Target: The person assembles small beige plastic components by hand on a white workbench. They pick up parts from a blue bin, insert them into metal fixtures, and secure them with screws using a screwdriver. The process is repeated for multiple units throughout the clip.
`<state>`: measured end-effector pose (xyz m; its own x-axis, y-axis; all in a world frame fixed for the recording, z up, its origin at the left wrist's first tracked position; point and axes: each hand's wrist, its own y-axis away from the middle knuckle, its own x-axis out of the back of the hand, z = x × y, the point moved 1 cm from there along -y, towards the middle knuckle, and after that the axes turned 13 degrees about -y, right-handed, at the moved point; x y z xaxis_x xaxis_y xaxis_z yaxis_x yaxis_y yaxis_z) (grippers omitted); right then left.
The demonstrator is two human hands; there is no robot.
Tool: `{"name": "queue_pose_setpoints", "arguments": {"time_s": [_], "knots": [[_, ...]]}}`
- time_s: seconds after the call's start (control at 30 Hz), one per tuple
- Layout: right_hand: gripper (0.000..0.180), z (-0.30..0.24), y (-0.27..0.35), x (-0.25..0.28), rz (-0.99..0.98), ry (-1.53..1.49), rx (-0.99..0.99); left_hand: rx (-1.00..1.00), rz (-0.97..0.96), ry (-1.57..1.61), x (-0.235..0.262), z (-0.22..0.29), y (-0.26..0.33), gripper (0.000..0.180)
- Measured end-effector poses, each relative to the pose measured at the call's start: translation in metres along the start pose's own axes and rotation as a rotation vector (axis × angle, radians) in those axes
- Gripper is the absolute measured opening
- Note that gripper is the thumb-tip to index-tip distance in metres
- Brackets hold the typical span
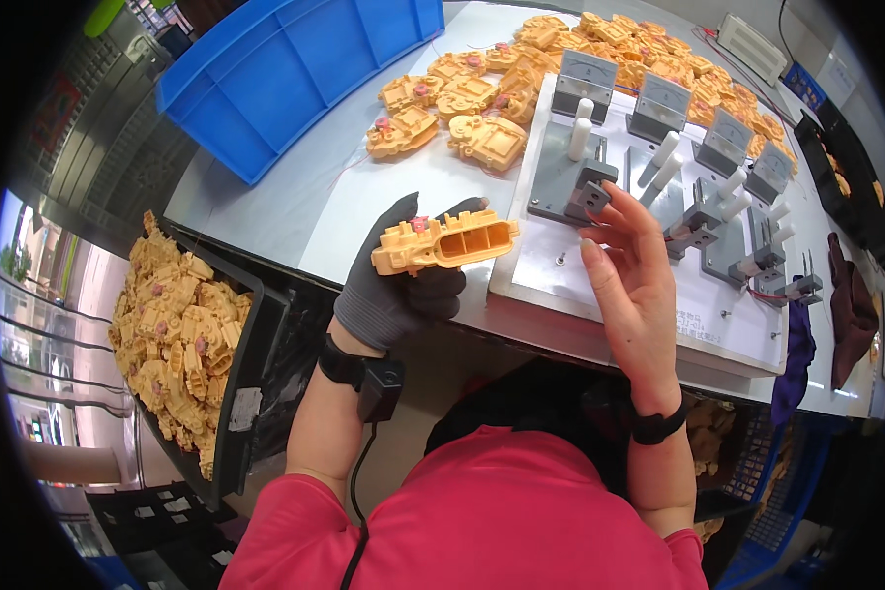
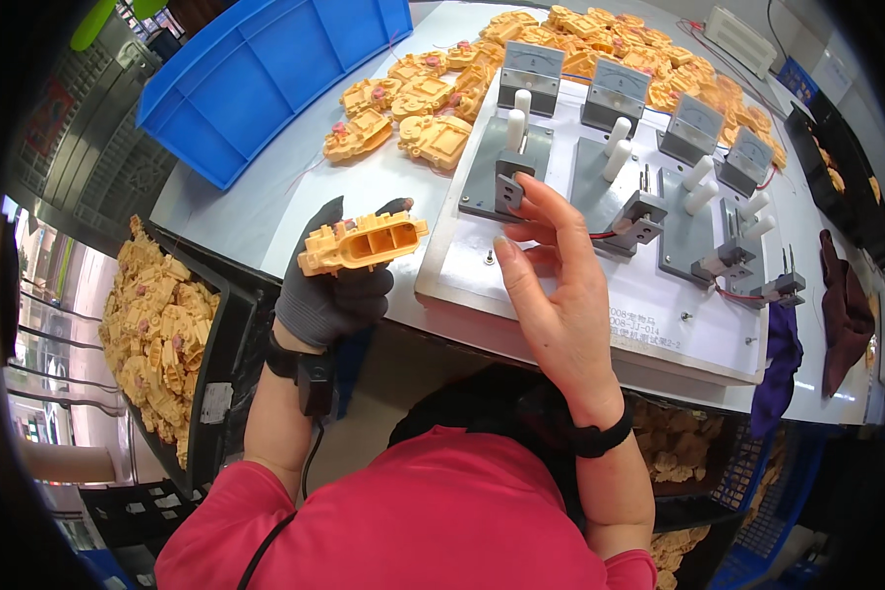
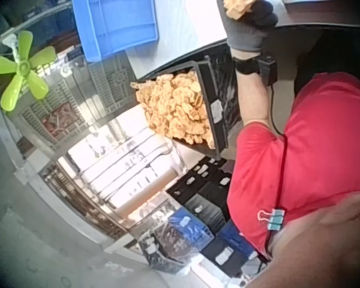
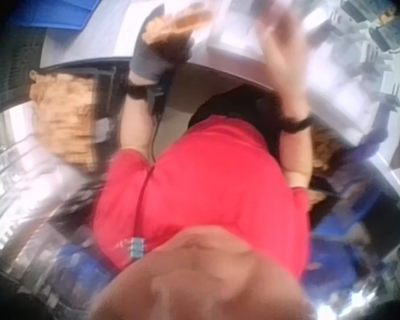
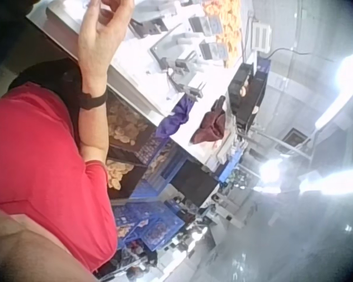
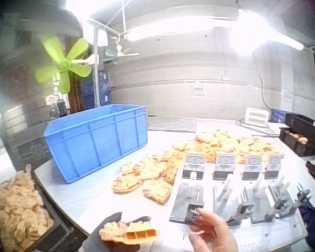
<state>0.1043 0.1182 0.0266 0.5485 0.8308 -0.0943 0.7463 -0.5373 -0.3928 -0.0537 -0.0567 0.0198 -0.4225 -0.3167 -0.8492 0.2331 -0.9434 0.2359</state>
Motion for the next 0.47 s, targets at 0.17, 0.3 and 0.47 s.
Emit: {"name": "queue_pose_setpoints", "arguments": {"time_s": [0.17, 0.3, 0.47], "knots": [[0.050, 0.000, -0.001, 0.000, -0.003, 0.007, 0.014, 0.006, 0.015, 0.017, -0.002, 0.001, 0.001, 0.062], [0.050, 0.000, 0.000, -0.001, 0.002, 0.002, 0.019, -0.003, -0.105, -0.022, 0.009, 0.001, 0.000, 0.063], [0.051, 0.001, 0.000, 0.000, 0.002, 0.004, 0.014, -0.012, 0.061, -0.033, -0.001, -0.001, 0.001, 0.064]]}}
